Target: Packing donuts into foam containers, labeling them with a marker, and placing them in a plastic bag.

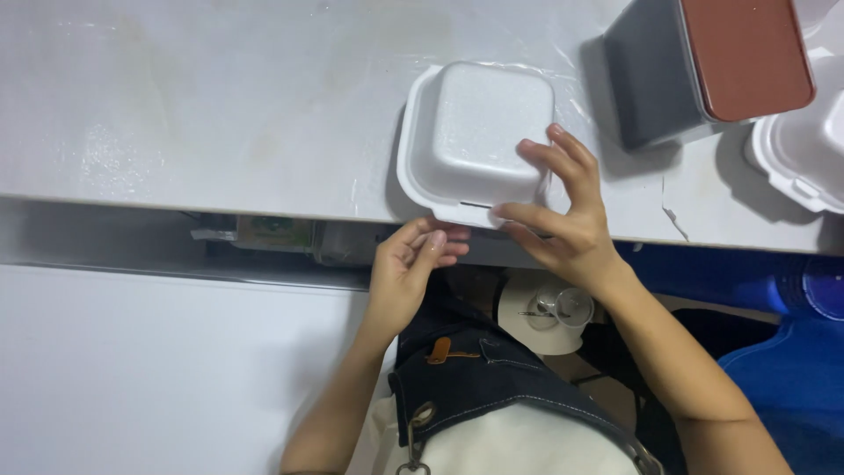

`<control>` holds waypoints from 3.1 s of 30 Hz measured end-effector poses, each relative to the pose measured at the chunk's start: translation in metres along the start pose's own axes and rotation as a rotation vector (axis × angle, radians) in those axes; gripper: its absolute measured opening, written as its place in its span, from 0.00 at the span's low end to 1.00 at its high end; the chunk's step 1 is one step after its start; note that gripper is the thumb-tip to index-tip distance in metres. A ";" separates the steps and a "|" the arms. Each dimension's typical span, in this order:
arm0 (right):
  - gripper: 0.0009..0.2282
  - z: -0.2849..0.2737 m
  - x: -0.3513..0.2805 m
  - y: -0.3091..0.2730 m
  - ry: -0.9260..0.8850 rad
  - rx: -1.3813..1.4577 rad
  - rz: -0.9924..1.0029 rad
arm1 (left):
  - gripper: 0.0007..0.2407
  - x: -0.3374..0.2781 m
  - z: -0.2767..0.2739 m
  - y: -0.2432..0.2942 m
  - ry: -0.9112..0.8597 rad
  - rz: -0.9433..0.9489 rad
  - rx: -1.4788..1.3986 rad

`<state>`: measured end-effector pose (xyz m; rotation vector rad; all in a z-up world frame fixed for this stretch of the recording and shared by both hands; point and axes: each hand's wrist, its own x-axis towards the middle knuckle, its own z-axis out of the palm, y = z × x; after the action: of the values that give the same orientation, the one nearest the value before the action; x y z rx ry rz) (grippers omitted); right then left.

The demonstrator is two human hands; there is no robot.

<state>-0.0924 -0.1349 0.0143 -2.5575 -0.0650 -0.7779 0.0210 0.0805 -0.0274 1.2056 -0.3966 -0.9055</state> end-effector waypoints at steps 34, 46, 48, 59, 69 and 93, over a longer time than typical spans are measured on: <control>0.13 0.033 -0.012 -0.017 0.126 -0.065 0.009 | 0.12 0.008 0.030 0.012 0.166 -0.019 -0.392; 0.15 0.041 -0.018 0.001 0.136 0.002 -0.021 | 0.19 0.021 0.028 -0.007 0.180 0.045 -0.391; 0.15 0.039 -0.020 0.001 0.120 0.018 0.004 | 0.25 0.018 0.028 -0.012 0.227 0.085 -0.175; 0.17 -0.036 -0.023 -0.009 0.093 0.200 0.213 | 0.22 0.039 0.014 0.074 0.397 0.202 1.016; 0.35 -0.053 -0.015 0.003 -0.040 0.055 0.327 | 0.23 0.087 0.079 0.089 0.264 0.091 1.113; 0.48 -0.096 -0.012 0.079 0.484 -0.141 0.421 | 0.30 0.127 0.074 0.066 0.086 0.079 0.956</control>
<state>-0.1381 -0.2472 0.0454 -2.3091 0.6773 -1.2255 0.0712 -0.0596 0.0345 2.0679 -0.8524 -0.5811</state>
